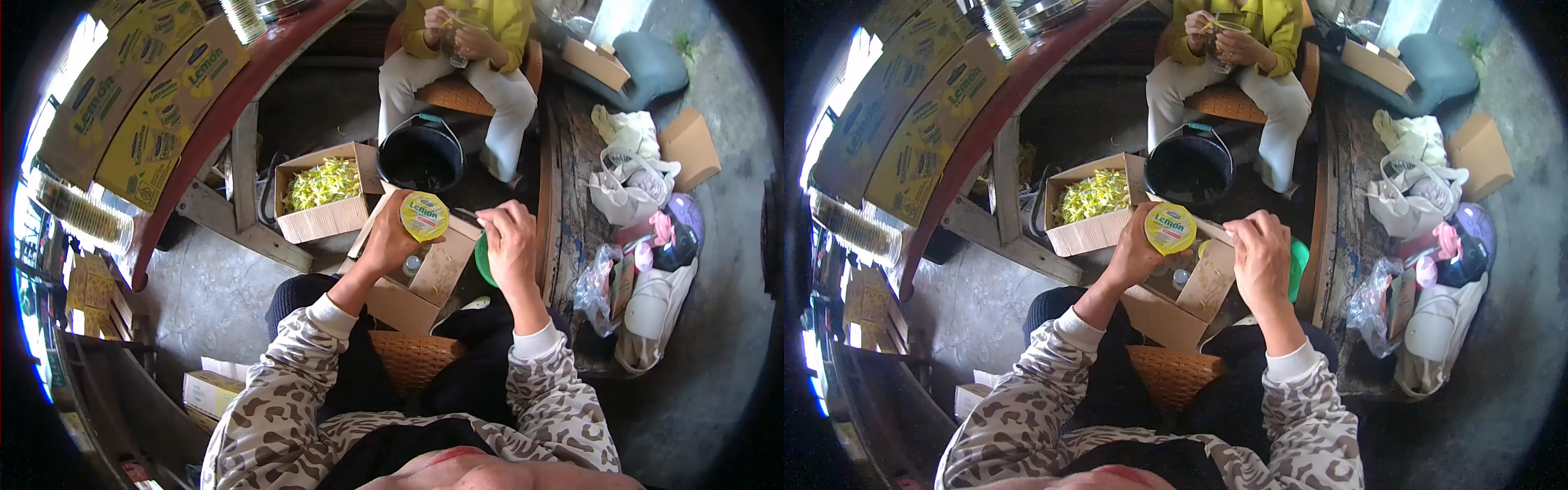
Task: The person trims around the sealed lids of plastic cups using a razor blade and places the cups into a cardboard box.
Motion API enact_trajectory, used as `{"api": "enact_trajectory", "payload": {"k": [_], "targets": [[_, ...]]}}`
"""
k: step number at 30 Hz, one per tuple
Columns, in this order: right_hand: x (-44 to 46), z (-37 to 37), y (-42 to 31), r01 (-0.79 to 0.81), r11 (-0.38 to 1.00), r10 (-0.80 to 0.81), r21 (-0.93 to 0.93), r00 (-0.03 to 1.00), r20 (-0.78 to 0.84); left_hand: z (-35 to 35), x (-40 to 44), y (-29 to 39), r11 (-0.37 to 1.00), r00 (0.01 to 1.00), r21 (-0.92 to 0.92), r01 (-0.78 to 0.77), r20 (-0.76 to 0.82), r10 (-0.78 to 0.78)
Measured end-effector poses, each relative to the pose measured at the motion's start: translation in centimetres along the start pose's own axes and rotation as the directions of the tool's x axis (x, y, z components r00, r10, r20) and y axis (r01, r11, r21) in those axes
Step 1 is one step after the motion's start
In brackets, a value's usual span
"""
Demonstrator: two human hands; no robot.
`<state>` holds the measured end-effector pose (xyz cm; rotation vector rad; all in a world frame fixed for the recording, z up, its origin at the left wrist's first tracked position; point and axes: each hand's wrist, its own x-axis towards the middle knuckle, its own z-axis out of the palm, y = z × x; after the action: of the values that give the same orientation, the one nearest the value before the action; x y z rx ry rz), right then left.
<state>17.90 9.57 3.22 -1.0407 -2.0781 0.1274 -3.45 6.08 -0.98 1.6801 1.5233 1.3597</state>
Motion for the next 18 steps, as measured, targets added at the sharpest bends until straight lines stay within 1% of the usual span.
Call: {"api": "enact_trajectory", "payload": {"k": [1, 5, 8, 9, 11, 13, 15, 18], "targets": [[0.0, 0.1, -0.1, -0.011, 1.0, 0.011, 0.02, 1.0, -0.005, 0.0, 0.0, 0.2, 1.0, 1.0, -0.005, -0.004, -0.02, 0.004], [-0.3, 0.7, -0.7, 0.029, 0.999, -0.029, 0.037, 1.0, 0.009, 0.1, -0.2, 0.4, 1.0, 0.999, -0.016, 0.006, -0.042, -0.007], [-0.3, 0.6, -1.1, 0.028, 0.998, -0.029, 0.05, 0.999, 0.021, 0.0, -0.3, 1.3, 1.0, 1.0, -0.019, 0.017, -0.001, -0.017], [-0.3, 0.6, -1.2, 0.015, 0.998, -0.016, 0.064, 1.0, 0.016, 0.2, -0.4, 1.1, 0.999, 1.0, -0.032, 0.015, -0.012, -0.015], [-0.3, 0.7, -1.2, 0.018, 0.998, -0.018, 0.064, 1.0, 0.006, 0.7, -0.6, 0.6, 0.997, 1.0, -0.067, -0.025, -0.011, 0.025], [-0.5, 1.0, -1.4, -0.007, 0.997, 0.006, 0.079, 1.0, 0.012, 0.8, -0.7, 0.9, 0.998, 1.0, -0.066, -0.015, 0.006, 0.015], [-0.6, 1.2, -1.5, -0.005, 0.997, 0.004, 0.082, 1.0, 0.005, 0.8, -0.7, 0.9, 0.99, 0.998, -0.127, 0.057, 0.039, -0.053], [-0.7, 1.5, -1.6, 0.028, 0.995, -0.03, 0.098, 0.999, 0.012, 0.8, -0.8, 0.8, 0.99, 0.998, -0.139, 0.037, 0.048, -0.031]]}}
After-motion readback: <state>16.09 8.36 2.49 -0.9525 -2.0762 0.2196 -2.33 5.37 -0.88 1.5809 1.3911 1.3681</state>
